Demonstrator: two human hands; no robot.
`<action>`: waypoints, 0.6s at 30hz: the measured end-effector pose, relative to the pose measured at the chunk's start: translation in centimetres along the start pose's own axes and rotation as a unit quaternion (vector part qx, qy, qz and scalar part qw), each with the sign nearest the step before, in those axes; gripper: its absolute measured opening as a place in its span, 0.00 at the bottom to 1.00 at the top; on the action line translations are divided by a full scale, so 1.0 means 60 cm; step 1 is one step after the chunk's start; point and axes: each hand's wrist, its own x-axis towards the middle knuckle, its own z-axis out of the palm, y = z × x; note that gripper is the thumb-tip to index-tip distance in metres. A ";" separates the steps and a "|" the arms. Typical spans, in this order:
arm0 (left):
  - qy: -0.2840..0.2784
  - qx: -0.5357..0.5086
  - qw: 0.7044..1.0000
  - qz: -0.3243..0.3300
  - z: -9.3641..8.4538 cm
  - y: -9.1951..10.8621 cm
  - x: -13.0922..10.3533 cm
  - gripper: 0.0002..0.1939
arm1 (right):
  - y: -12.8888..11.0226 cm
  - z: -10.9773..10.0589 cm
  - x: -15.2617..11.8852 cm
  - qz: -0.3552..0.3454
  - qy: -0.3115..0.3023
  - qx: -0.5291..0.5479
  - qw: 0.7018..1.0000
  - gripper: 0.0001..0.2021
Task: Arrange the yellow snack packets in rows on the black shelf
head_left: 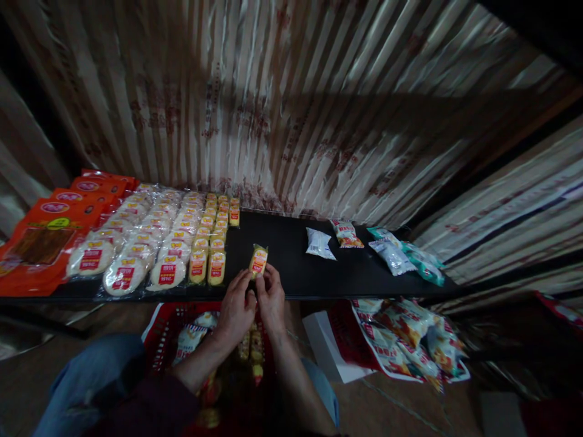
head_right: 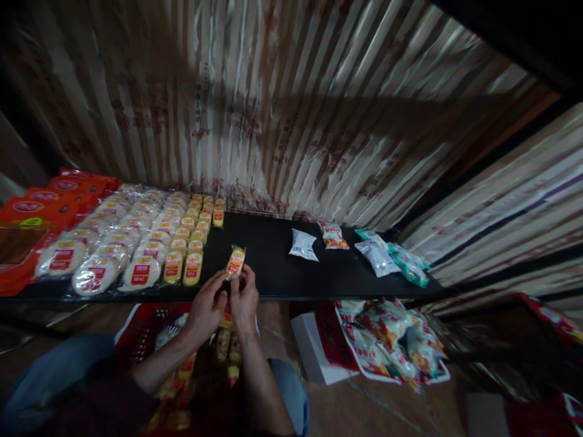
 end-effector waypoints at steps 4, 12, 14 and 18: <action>0.003 0.062 0.998 0.025 0.010 -0.006 0.019 0.23 | 0.012 0.008 0.033 -0.002 -0.011 0.018 1.000 0.20; 0.001 0.222 0.973 0.057 0.028 0.007 0.065 0.25 | 0.019 0.038 0.095 0.018 -0.017 0.025 0.999 0.17; 0.002 0.229 0.972 0.057 0.032 0.016 0.078 0.25 | 0.013 0.043 0.108 0.018 -0.016 0.020 1.000 0.17; -0.007 0.235 0.971 0.040 0.040 0.030 0.103 0.26 | 0.007 0.051 0.130 0.002 -0.023 0.022 0.999 0.16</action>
